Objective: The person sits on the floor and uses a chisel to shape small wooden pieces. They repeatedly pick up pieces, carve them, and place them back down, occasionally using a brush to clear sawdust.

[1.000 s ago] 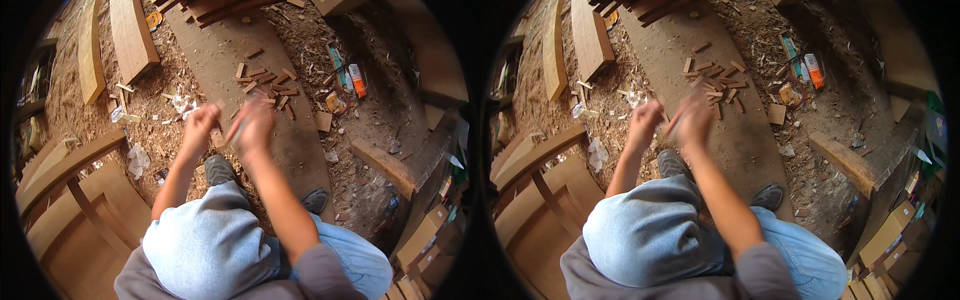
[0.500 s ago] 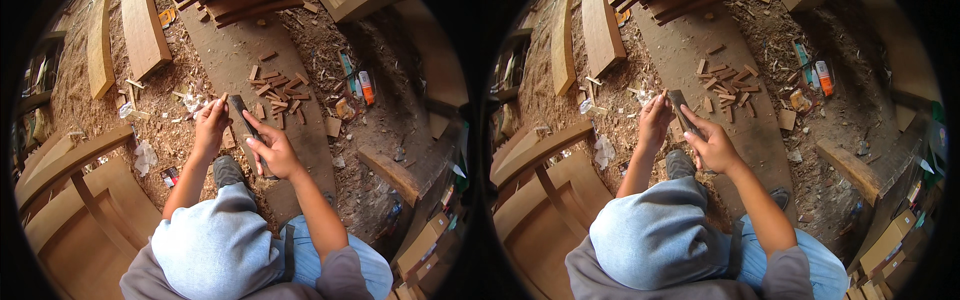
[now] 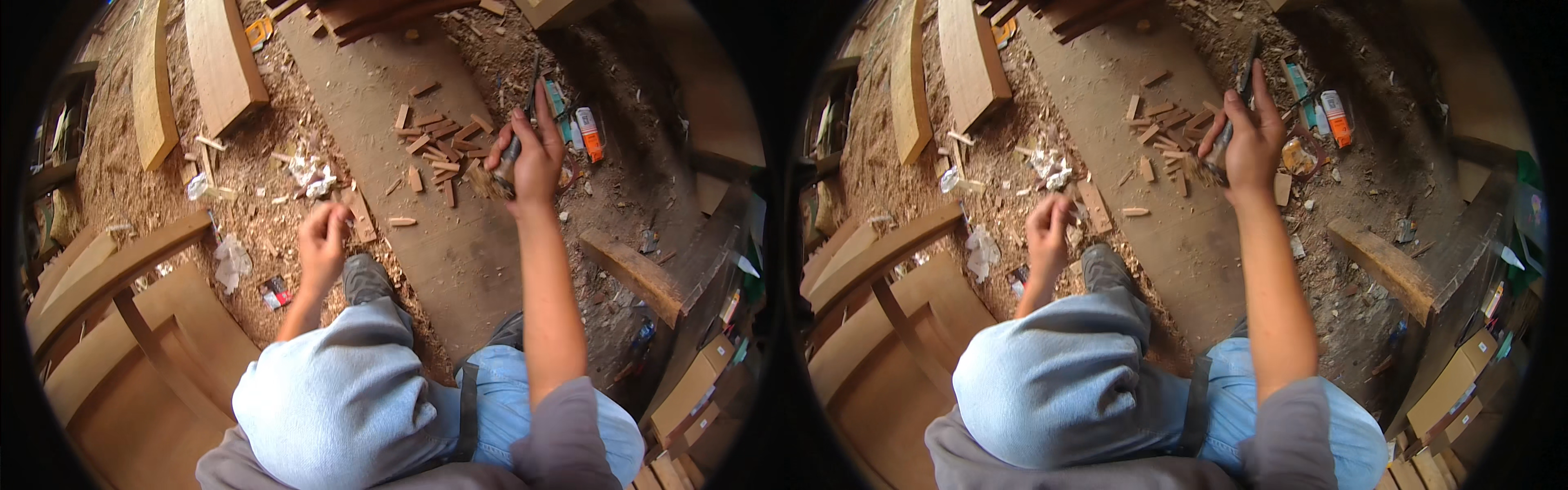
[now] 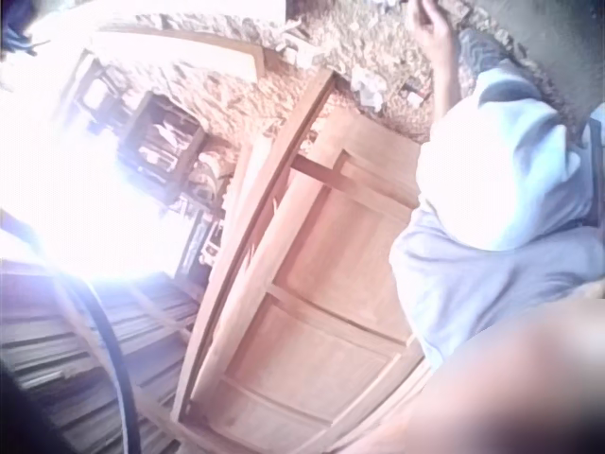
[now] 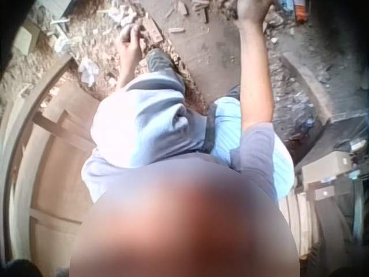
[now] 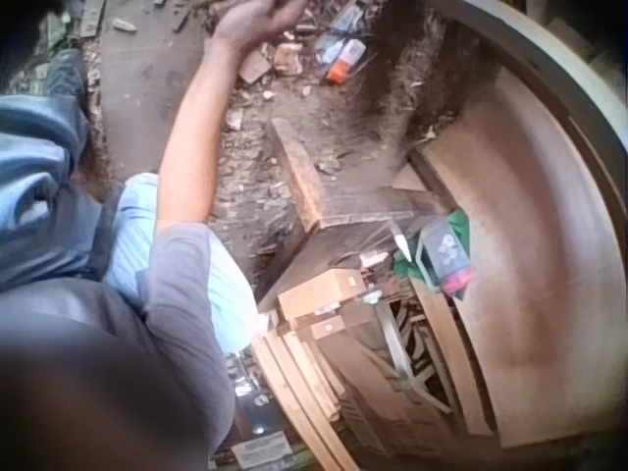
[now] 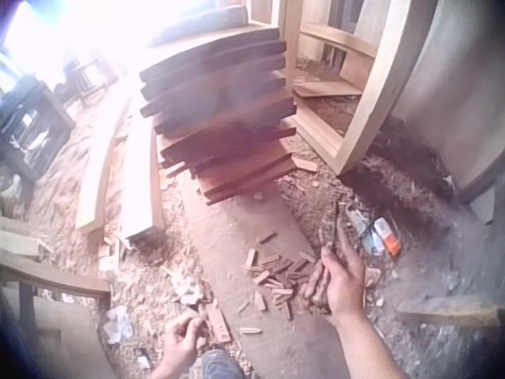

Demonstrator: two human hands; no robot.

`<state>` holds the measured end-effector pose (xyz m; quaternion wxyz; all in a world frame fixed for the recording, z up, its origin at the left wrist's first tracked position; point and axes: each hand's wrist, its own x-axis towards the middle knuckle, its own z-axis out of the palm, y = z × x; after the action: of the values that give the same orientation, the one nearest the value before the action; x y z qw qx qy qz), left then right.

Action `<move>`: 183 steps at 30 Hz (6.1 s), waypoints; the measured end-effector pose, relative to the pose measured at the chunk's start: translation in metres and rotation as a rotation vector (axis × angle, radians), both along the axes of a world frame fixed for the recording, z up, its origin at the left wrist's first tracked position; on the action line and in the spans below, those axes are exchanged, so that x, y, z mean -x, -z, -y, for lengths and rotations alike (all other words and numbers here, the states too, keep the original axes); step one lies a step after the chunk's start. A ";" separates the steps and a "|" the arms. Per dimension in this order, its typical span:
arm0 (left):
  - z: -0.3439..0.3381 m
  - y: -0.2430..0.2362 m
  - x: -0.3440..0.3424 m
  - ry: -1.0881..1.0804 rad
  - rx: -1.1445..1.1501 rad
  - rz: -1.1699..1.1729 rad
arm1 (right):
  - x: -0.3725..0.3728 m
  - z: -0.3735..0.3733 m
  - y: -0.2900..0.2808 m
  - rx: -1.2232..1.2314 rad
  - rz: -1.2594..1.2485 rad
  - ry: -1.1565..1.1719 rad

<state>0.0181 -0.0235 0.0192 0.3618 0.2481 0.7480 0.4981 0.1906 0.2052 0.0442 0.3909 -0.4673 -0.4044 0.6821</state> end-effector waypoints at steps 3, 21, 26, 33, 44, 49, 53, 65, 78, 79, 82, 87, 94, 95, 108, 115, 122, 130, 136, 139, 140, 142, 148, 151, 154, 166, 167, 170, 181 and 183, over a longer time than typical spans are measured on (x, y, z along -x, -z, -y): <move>-0.009 0.012 0.025 -0.019 -0.047 -0.030 | -0.019 0.028 0.004 0.060 -0.068 -0.307; -0.036 0.024 0.013 -0.049 -0.074 -0.028 | 0.015 0.124 0.007 0.470 -0.207 -0.671; -0.045 0.023 0.018 -0.020 -0.006 -0.141 | 0.017 0.134 0.014 0.470 -0.201 -0.614; -0.042 0.003 0.009 0.311 0.172 -0.337 | 0.057 0.067 -0.033 0.445 0.085 0.119; -0.038 0.036 0.037 0.015 -0.082 0.175 | -0.007 0.105 0.023 0.363 -0.174 -0.615; -0.042 0.026 0.025 0.015 -0.025 0.072 | 0.015 0.116 0.003 0.437 -0.126 -0.678; -0.038 0.027 0.026 0.048 -0.007 0.011 | 0.017 0.118 0.005 0.438 -0.135 -0.673; -0.011 -0.002 -0.003 0.315 0.092 -0.359 | 0.026 0.040 0.011 0.135 0.222 0.043; -0.048 0.024 0.014 0.135 0.071 -0.512 | 0.023 0.112 0.001 0.579 -0.102 -0.656; -0.048 0.021 0.014 0.151 0.101 -0.550 | 0.021 0.111 0.002 0.540 -0.153 -0.652; -0.049 0.017 0.010 0.134 0.074 -0.526 | 0.014 0.113 0.013 0.539 -0.140 -0.632; -0.062 0.021 0.018 0.253 -0.005 -0.704 | 0.027 0.120 0.013 0.567 -0.154 -0.530; -0.032 -0.014 0.009 0.354 -0.119 -0.592 | 0.046 0.031 -0.008 0.346 0.227 0.346; -0.025 -0.018 0.004 0.229 -0.113 -0.544 | 0.034 0.020 -0.007 0.324 0.156 0.330; -0.105 -0.099 0.046 0.218 -0.114 -0.259 | -0.005 -0.049 -0.032 0.200 0.414 -0.792; -0.142 -0.204 0.048 0.385 -0.072 -0.315 | -0.013 -0.081 -0.083 -0.019 0.524 -1.246; -0.124 -0.304 0.025 0.370 0.035 -0.420 | -0.004 -0.089 -0.152 0.056 0.415 -1.339; -0.049 -0.351 0.002 -0.062 -0.033 -0.249 | 0.035 -0.014 -0.211 0.143 -0.326 -1.054; -0.030 -0.344 -0.020 -0.347 -0.132 -0.214 | 0.038 0.048 -0.234 0.097 -0.457 -1.179; -0.034 -0.328 -0.017 -0.433 -0.217 -0.234 | 0.038 0.053 -0.235 0.092 -0.452 -1.255; -0.033 -0.322 -0.014 -0.463 -0.188 -0.235 | 0.038 0.052 -0.233 0.078 -0.436 -1.276; -0.032 -0.311 -0.008 -0.518 -0.074 -0.237 | 0.040 0.052 -0.228 0.070 -0.395 -1.311; -0.038 -0.292 -0.006 -0.453 -0.169 -0.327 | 0.035 0.052 -0.215 -0.108 -0.383 -1.238; -0.044 -0.286 -0.012 -0.454 -0.057 -0.316 | 0.029 0.044 -0.213 -0.008 -0.343 -1.224; -0.047 -0.279 -0.021 -0.452 -0.204 -0.251 | 0.023 0.034 -0.212 0.015 -0.345 -1.243; -0.026 -0.280 -0.032 -0.576 -0.183 -0.146 | 0.040 0.041 -0.191 0.090 -0.416 -1.342; -0.025 -0.280 -0.031 -0.594 -0.177 -0.148 | 0.042 0.042 -0.190 0.128 -0.459 -1.371; -0.025 -0.277 -0.030 -0.616 -0.184 -0.151 | 0.047 0.047 -0.190 0.172 -0.480 -1.388; -0.027 -0.266 -0.025 -0.634 0.006 -0.502 | 0.046 0.047 -0.176 0.179 -0.432 -1.410; -0.027 -0.266 -0.025 -0.601 0.025 -0.556 | 0.046 0.050 -0.182 0.195 -0.458 -1.383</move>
<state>0.0436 0.0032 0.2856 -0.0129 0.1393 0.8625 0.4863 0.1449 0.1548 0.2262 -0.0976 0.0164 -0.4523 0.8863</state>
